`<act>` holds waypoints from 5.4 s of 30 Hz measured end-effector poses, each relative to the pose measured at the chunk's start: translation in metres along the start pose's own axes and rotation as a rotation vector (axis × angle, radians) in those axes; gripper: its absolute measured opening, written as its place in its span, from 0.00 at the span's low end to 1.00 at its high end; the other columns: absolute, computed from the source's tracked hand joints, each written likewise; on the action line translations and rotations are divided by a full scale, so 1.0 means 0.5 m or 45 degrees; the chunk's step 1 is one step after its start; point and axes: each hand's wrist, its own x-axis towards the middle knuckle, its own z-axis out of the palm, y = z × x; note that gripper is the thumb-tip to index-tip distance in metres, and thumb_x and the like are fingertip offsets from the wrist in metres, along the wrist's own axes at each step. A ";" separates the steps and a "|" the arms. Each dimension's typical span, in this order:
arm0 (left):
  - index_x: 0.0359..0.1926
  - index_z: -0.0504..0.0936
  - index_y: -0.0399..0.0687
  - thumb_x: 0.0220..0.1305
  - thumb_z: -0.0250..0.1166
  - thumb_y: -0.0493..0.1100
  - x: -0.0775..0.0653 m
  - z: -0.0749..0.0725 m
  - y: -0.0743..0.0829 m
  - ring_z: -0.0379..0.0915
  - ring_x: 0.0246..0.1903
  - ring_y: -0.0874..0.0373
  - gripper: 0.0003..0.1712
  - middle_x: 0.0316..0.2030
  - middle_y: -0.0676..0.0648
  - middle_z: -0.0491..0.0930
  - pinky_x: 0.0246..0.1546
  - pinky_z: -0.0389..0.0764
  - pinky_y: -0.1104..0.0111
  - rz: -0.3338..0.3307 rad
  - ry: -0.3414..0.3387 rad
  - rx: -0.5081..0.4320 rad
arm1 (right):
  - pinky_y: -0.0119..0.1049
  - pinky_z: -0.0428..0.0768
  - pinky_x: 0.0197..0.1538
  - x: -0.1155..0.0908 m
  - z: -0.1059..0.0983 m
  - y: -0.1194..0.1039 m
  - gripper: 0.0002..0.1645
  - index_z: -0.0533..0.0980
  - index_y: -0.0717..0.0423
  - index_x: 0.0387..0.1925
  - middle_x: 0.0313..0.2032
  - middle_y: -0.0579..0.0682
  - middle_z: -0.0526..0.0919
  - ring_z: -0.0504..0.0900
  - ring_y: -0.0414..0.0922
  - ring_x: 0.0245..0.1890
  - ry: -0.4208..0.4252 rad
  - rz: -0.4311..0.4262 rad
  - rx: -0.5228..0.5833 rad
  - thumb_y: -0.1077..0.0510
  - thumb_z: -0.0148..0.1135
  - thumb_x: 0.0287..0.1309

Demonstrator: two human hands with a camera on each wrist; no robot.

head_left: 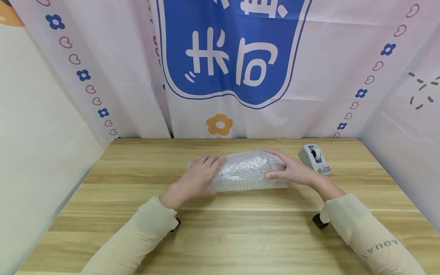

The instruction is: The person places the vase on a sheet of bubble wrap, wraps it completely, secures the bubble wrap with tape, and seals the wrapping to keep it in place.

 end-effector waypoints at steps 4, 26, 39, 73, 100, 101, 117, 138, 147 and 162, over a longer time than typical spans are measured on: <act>0.75 0.62 0.38 0.39 0.88 0.55 0.001 0.001 0.001 0.70 0.62 0.38 0.66 0.64 0.36 0.72 0.59 0.77 0.47 0.007 0.011 0.006 | 0.73 0.62 0.66 -0.003 -0.006 -0.010 0.53 0.61 0.48 0.78 0.75 0.61 0.60 0.61 0.66 0.72 0.055 -0.051 -0.182 0.44 0.76 0.57; 0.73 0.64 0.38 0.40 0.87 0.51 0.007 0.001 -0.011 0.70 0.62 0.37 0.63 0.63 0.37 0.73 0.60 0.76 0.46 -0.005 0.018 -0.089 | 0.76 0.43 0.70 -0.024 0.062 -0.055 0.68 0.60 0.49 0.77 0.78 0.63 0.51 0.49 0.67 0.76 0.200 -0.500 -1.235 0.38 0.85 0.37; 0.75 0.63 0.39 0.42 0.86 0.51 0.020 -0.003 -0.034 0.67 0.66 0.39 0.63 0.66 0.39 0.71 0.65 0.72 0.47 -0.029 -0.063 -0.203 | 0.68 0.59 0.70 0.010 0.059 -0.030 0.70 0.59 0.47 0.76 0.77 0.65 0.52 0.54 0.69 0.74 0.233 -0.583 -1.168 0.46 0.89 0.32; 0.77 0.61 0.44 0.44 0.82 0.44 0.037 -0.019 -0.045 0.57 0.72 0.38 0.60 0.72 0.39 0.65 0.70 0.62 0.44 -0.077 -0.224 -0.431 | 0.63 0.79 0.52 0.022 0.051 -0.025 0.70 0.60 0.48 0.74 0.68 0.67 0.64 0.73 0.66 0.58 0.242 -0.667 -1.073 0.47 0.89 0.28; 0.78 0.56 0.38 0.46 0.79 0.38 0.041 -0.040 -0.069 0.57 0.73 0.44 0.60 0.76 0.40 0.60 0.72 0.62 0.50 -0.092 -0.488 -0.786 | 0.65 0.71 0.64 0.024 0.030 -0.074 0.73 0.58 0.51 0.76 0.68 0.69 0.66 0.69 0.66 0.65 -0.055 -0.439 -0.825 0.51 0.90 0.26; 0.78 0.57 0.38 0.46 0.79 0.37 0.042 -0.041 -0.070 0.58 0.73 0.44 0.60 0.75 0.40 0.60 0.72 0.62 0.50 -0.097 -0.493 -0.828 | 0.64 0.71 0.64 0.026 0.028 -0.074 0.72 0.58 0.51 0.76 0.68 0.68 0.66 0.68 0.66 0.65 -0.070 -0.423 -0.809 0.52 0.90 0.27; 0.79 0.57 0.44 0.50 0.81 0.43 0.020 -0.006 -0.084 0.60 0.71 0.44 0.60 0.75 0.42 0.61 0.69 0.66 0.48 0.054 -0.213 -0.637 | 0.63 0.68 0.67 0.046 0.009 -0.081 0.71 0.57 0.50 0.78 0.72 0.65 0.62 0.63 0.63 0.70 -0.200 -0.275 -0.672 0.52 0.88 0.33; 0.75 0.66 0.56 0.44 0.85 0.53 -0.020 0.021 -0.093 0.62 0.69 0.38 0.58 0.71 0.33 0.64 0.66 0.67 0.41 0.338 0.097 -0.380 | 0.51 0.83 0.51 0.026 0.015 -0.035 0.63 0.55 0.40 0.80 0.81 0.60 0.38 0.74 0.61 0.62 -0.134 -0.346 -0.595 0.53 0.81 0.47; 0.76 0.66 0.58 0.49 0.83 0.51 -0.014 0.020 -0.091 0.61 0.70 0.38 0.54 0.71 0.34 0.64 0.67 0.66 0.42 0.273 0.042 -0.409 | 0.56 0.78 0.60 0.021 0.027 -0.022 0.67 0.53 0.48 0.80 0.81 0.58 0.37 0.64 0.64 0.71 -0.056 -0.455 -0.682 0.49 0.82 0.45; 0.76 0.67 0.58 0.49 0.84 0.49 0.000 0.007 -0.100 0.63 0.68 0.38 0.54 0.70 0.34 0.66 0.66 0.69 0.43 0.217 -0.050 -0.498 | 0.60 0.77 0.60 0.010 0.022 -0.005 0.59 0.66 0.41 0.75 0.80 0.62 0.45 0.65 0.67 0.70 -0.007 -0.638 -0.772 0.46 0.86 0.41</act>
